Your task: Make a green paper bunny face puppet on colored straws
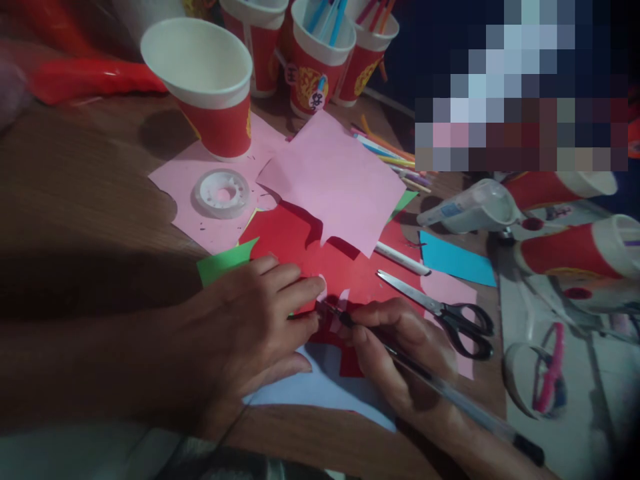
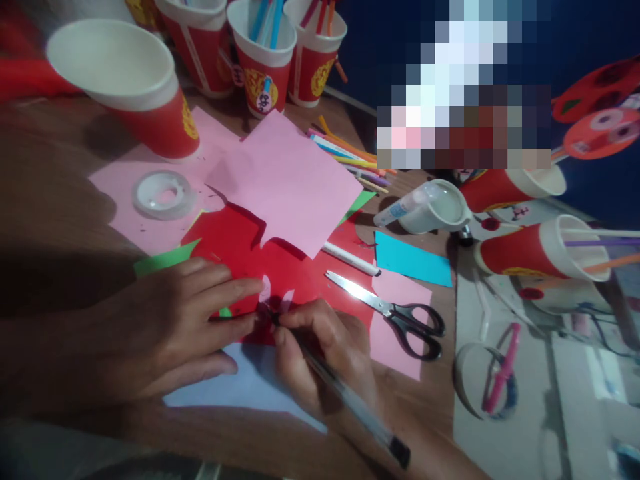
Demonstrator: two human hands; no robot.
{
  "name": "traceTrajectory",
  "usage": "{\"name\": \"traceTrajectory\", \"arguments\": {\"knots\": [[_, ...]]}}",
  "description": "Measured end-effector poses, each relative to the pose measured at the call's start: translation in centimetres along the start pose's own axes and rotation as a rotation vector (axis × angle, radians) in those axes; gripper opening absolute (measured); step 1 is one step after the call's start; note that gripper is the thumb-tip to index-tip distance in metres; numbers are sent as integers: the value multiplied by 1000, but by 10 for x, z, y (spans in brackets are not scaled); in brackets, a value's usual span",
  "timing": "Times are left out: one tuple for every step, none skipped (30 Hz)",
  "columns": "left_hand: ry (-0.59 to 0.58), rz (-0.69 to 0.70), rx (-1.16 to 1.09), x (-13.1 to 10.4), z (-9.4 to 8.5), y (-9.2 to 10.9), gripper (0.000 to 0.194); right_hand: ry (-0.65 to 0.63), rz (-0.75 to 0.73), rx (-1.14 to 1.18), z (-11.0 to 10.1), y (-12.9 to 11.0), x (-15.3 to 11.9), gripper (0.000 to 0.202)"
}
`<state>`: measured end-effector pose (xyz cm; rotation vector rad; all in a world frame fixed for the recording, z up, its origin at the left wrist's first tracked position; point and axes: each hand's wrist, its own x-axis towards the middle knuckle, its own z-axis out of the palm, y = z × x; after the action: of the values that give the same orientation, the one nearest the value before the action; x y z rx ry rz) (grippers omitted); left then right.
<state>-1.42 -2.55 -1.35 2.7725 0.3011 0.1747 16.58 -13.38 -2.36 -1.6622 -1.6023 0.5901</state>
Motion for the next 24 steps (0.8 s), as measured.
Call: {"name": "traceTrajectory", "arguments": {"knots": [[4, 5, 5, 0, 0, 0, 20, 6, -4, 2, 1, 0, 0, 5], [7, 10, 8, 0, 0, 0, 20, 15, -9, -1, 2, 0, 0, 5], [10, 12, 9, 0, 0, 0, 20, 22, -10, -8, 3, 0, 0, 5], [11, 13, 12, 0, 0, 0, 20, 27, -9, -14, 3, 0, 0, 5], [12, 12, 15, 0, 0, 0, 20, 31, -7, -18, 4, 0, 0, 4], [13, 10, 17, 0, 0, 0, 21, 34, -3, -21, 5, 1, 0, 3], [14, 8, 16, 0, 1, 0, 21, 34, 1, -23, 5, 1, 0, 2], [15, 5, 15, 0, 1, 0, 21, 32, 5, -24, 5, 1, 0, 2], [16, 2, 14, 0, 1, 0, 21, 30, 9, -25, 5, 1, 0, 2], [16, 0, 13, 0, 1, 0, 22, 27, 12, -26, 5, 1, 0, 2], [14, 0, 13, 0, 1, 0, 22, 24, 15, -28, 6, 1, 0, 2], [12, 1, 16, 0, 1, 1, 22, 24, 17, -28, 6, 1, 0, 2], [12, 1, 19, 0, 1, 1, 22, 24, 17, -29, 6, 1, 0, 3], [12, 2, 23, 0, 1, 1, 22, 25, 14, -31, 6, 1, 0, 3], [12, 3, 25, 0, 1, 1, 23, 28, 7, -37, 6, 0, 0, 3], [12, 2, 25, 0, 0, 1, 23, 31, -3, -45, 6, 0, 0, 3], [13, 0, 24, 0, 0, 1, 22, 32, -11, -55, 7, 0, 0, 3], [15, -2, 23, 0, 0, 1, 22, 33, -15, -65, 7, 0, 1, 3], [16, -3, 21, 0, 0, 1, 22, 33, -15, -74, 7, -1, 1, 3], [16, -2, 20, 0, 0, 1, 22, 31, -12, -80, 7, -1, 1, 4], [15, 1, 21, -1, 0, 1, 22, 27, -9, -84, 7, -1, 1, 4], [13, 5, 22, -1, 1, 1, 22, 24, -7, -83, 7, 0, 1, 4], [10, 9, 23, -1, 1, 1, 22, 22, -9, -79, 7, 0, 2, 4], [8, 11, 22, -1, 1, 0, 22, 24, -12, -75, 7, 0, 2, 5]]}}
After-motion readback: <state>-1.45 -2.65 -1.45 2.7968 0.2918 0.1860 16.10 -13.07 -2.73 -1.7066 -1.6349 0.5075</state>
